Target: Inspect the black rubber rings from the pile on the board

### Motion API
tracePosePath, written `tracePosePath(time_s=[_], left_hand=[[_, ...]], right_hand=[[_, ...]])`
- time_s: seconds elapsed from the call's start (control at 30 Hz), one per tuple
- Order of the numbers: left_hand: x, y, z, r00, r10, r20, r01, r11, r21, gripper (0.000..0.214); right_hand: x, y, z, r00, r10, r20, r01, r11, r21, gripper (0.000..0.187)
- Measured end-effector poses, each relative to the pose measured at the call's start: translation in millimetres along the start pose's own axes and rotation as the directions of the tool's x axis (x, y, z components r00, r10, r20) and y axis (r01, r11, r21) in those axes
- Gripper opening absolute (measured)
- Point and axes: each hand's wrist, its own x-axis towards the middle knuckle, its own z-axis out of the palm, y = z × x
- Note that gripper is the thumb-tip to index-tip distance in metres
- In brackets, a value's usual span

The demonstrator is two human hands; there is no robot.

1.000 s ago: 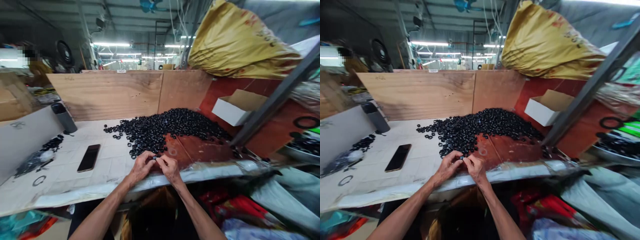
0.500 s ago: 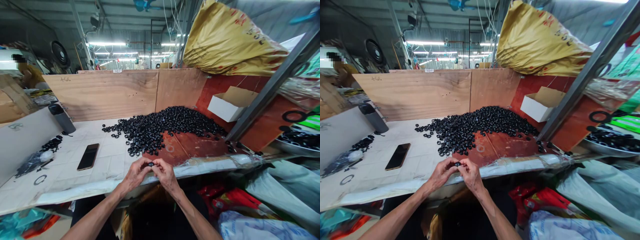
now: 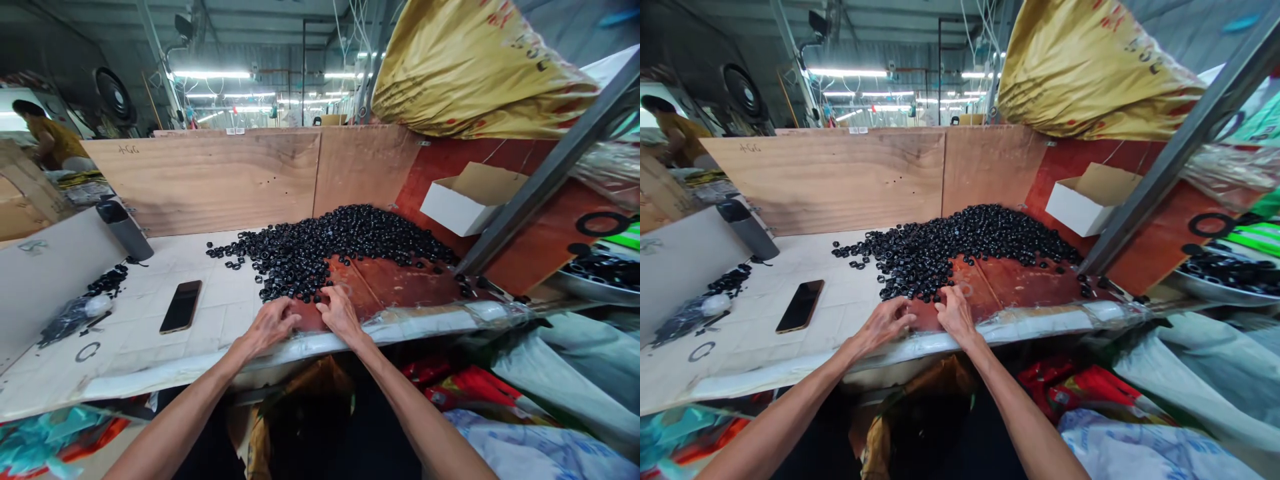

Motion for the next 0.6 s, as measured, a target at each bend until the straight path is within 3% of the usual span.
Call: tracePosePath(time_s=[0.1,0.23,0.33,0.4,0.5,0.6], left_hand=[[31,-7,23.6,0.998,0.065,-0.017,-0.063,0.993,0.098,0.031],[44,-20,43.0,0.996,0.081,-0.044,-0.072,0.982,0.173,0.027],[44,-30,43.4,0.993,0.086,-0.078,-0.075,0.989,0.129,0.029],[45,-34,42.4,0.992,0.07,-0.101,-0.057,0.99,0.127,0.025],[47,-33,43.0,0.993,0.043,-0.108,-0.025,0.987,0.16,0.018],[42,-29,42.9,0.991,0.045,-0.126,-0.022,0.984,0.174,0.015]], right_hand=[[9,9,12,0.993,-0.083,0.08,0.084,0.996,-0.016,0.016],[4,10,14,0.989,-0.112,0.095,0.108,0.993,0.047,0.01],[4,7,11,0.993,-0.076,0.088,0.067,0.993,0.098,0.01],[6,3,9,0.984,-0.109,0.142,0.092,0.988,0.125,0.015],[6,-3,9,0.957,-0.178,0.229,0.153,0.98,0.124,0.031],[3,-7,7,0.963,-0.166,0.212,0.145,0.983,0.111,0.035]])
